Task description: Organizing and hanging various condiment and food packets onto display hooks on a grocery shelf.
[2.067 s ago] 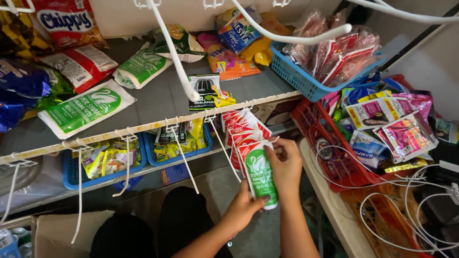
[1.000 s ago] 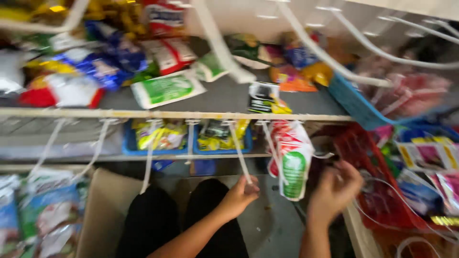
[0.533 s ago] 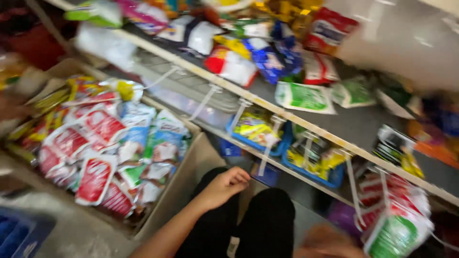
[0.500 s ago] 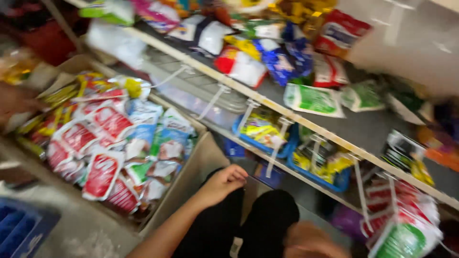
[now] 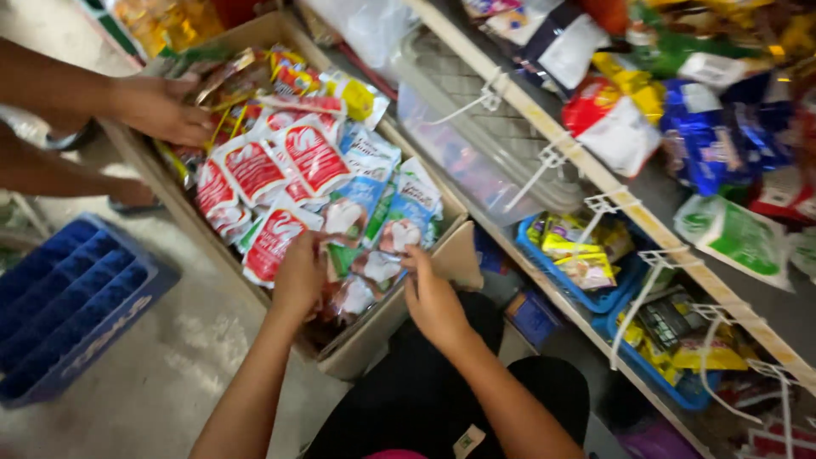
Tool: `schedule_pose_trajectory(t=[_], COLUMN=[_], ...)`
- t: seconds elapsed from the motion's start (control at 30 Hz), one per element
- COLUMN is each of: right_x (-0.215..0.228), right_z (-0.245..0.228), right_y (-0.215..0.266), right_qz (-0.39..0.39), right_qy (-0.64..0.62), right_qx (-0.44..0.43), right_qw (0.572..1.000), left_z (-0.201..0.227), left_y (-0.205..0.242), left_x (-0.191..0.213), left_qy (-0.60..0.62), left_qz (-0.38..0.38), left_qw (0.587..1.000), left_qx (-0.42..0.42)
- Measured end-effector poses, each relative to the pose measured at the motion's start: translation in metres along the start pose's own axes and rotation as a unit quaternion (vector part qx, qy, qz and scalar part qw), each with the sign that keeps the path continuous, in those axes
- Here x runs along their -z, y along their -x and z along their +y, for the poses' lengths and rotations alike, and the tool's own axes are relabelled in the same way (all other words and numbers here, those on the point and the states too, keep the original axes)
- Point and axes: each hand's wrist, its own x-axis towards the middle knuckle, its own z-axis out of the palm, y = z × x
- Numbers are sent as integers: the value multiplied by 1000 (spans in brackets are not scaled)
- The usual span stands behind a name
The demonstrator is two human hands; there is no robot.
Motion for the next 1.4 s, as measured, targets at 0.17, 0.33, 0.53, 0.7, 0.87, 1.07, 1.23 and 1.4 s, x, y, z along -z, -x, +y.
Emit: schedule_pose_trajectory(t=[0.17,0.33,0.53,0.7,0.87,1.07,1.23,1.4], right_x=[-43,-76,-103,-101,-96,-82,-81,-70], right_z=[26,-15,21,32,34,13,21,11], right_y=[-22,-32,-42,-53,-68,-75,-71,-62], right_qz=[-31,-66,-67,-64,-35,-117,-127,-107], right_qy=[102,222,239,208,176,207,209,116], right_qx=[87,117,96,95,130,99,106,112], right_qw=[990,966,964,971,975,966,964,981], left_z=[-41,-80,-26,-108,-115,-70,-43,-37], left_y=[6,21,25,23,6,-20,-53,-53], left_x=[19,-10,6,-68,-87,-51,-17,-11], left_qy=[-161,-201,-223,-7,308,188,-77,-171], left_qz=[-83,-78,-99,-56,-37,137,6,-8], left_qw=[978,976,970,998,929,944,968,969], left_qx=[100,35,7,19,202,234,239,176])
